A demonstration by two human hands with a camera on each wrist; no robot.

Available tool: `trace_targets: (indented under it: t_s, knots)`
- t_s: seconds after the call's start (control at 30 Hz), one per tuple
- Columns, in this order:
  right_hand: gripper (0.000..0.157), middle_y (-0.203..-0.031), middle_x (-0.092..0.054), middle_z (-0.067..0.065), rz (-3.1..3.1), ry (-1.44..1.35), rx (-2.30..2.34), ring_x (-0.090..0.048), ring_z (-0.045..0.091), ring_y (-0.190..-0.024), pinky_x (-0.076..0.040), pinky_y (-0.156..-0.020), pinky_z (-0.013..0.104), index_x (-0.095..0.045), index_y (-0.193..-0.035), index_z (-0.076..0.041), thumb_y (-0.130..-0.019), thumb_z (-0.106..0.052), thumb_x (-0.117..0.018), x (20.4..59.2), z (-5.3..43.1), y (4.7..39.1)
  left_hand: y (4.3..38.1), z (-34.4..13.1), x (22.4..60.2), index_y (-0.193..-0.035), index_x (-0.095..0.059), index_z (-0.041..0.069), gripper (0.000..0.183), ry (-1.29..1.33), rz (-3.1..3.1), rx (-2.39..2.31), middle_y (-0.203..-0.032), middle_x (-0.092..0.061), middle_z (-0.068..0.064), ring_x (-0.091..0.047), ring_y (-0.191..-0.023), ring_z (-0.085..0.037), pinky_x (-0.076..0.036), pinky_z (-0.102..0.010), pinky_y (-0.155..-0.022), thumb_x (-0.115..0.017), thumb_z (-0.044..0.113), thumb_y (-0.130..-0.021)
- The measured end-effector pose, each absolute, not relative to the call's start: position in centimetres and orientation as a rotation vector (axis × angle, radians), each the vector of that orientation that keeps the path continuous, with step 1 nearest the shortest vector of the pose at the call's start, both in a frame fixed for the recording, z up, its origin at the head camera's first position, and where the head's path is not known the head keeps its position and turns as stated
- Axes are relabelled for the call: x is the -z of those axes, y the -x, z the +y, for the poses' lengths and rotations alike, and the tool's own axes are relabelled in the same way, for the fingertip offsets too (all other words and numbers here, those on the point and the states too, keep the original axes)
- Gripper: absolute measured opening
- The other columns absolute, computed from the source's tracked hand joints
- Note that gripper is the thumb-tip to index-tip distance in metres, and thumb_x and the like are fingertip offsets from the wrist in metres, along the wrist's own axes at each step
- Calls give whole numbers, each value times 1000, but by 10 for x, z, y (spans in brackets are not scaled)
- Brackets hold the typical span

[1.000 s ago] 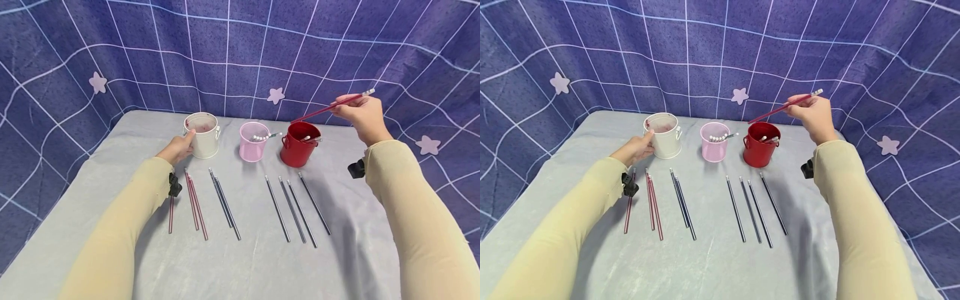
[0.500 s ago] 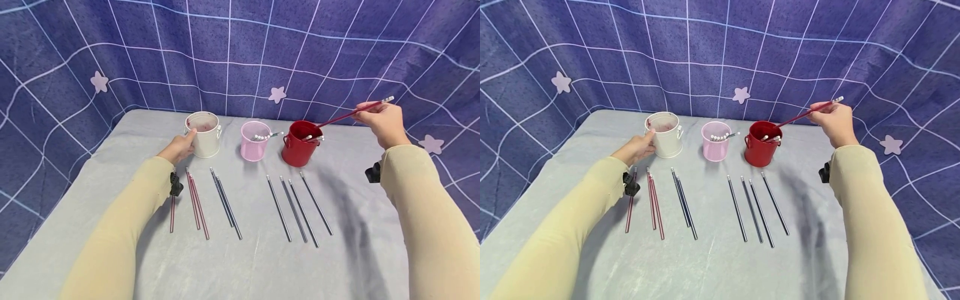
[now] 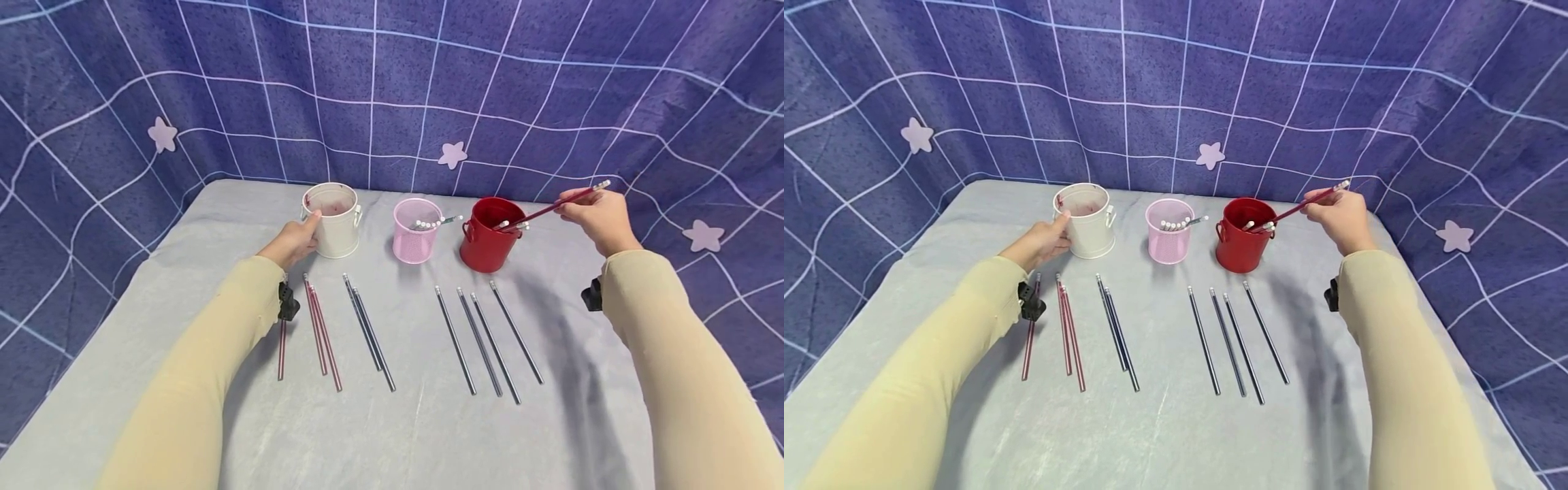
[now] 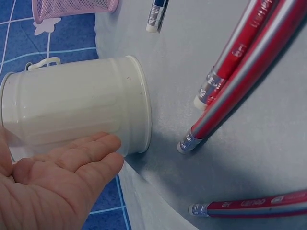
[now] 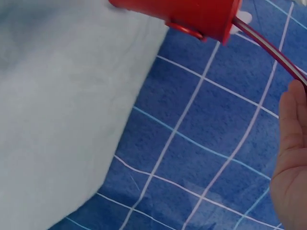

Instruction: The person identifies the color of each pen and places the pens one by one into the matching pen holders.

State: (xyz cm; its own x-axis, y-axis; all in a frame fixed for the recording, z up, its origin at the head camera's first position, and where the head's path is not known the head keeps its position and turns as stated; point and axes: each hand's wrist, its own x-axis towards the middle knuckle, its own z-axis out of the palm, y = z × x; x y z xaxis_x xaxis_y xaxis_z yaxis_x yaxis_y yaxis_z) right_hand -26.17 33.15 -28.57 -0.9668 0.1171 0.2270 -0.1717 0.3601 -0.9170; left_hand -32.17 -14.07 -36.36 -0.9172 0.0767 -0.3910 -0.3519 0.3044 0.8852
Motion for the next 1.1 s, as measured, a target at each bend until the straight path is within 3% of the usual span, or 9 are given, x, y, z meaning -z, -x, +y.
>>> trace_targets:
  t_s: [0.17,0.27,0.4,0.7,1.1]
  knots:
    - [20,-65,-64,-20,-2402,-29,-1605,-62,-5,-64,-52,-64,8,-66,-83,-12,-86,6,-57,299,326,264,321,-140,365,-141,-7,-21,80,250,2226,-1651,-141,-26,-39,-30,-135,-39,-26,-39,-113,-23,46,-103]
    - [10,-65,-62,-22,-2433,-20,-1569,-61,-7,-64,-51,-64,8,-65,-93,2,-87,5,-57,305,320,266,322,-140,365,-142,-5,-21,81,263,2222,-1662,-142,-26,-39,-30,-135,-39,-26,-39,-113,-25,47,-103]
    - [26,-66,-60,-25,-2497,-26,-1528,-59,-9,-66,-50,-65,7,-57,-107,20,-88,3,-55,311,314,267,321,-140,365,-142,-4,-20,81,266,2205,-1682,-142,-25,-39,-28,-136,-39,-24,-40,-113,-26,47,-103]
    - [30,-66,-56,-28,-2601,-30,-1378,-54,-10,-66,-44,-66,9,-60,-108,19,-87,-1,-57,326,306,270,320,-139,364,-143,-2,-20,80,260,2180,-1708,-143,-22,-40,-26,-137,-39,-21,-40,-114,-26,46,-103]
    - [32,-65,-55,-28,-2519,-1,-1518,-56,-11,-64,-50,-65,7,-56,-112,21,-90,-2,-56,336,300,272,321,-139,365,-143,-1,-18,81,263,2197,-1691,-145,-21,-38,-26,-137,-38,-23,-38,-114,-26,47,-103]
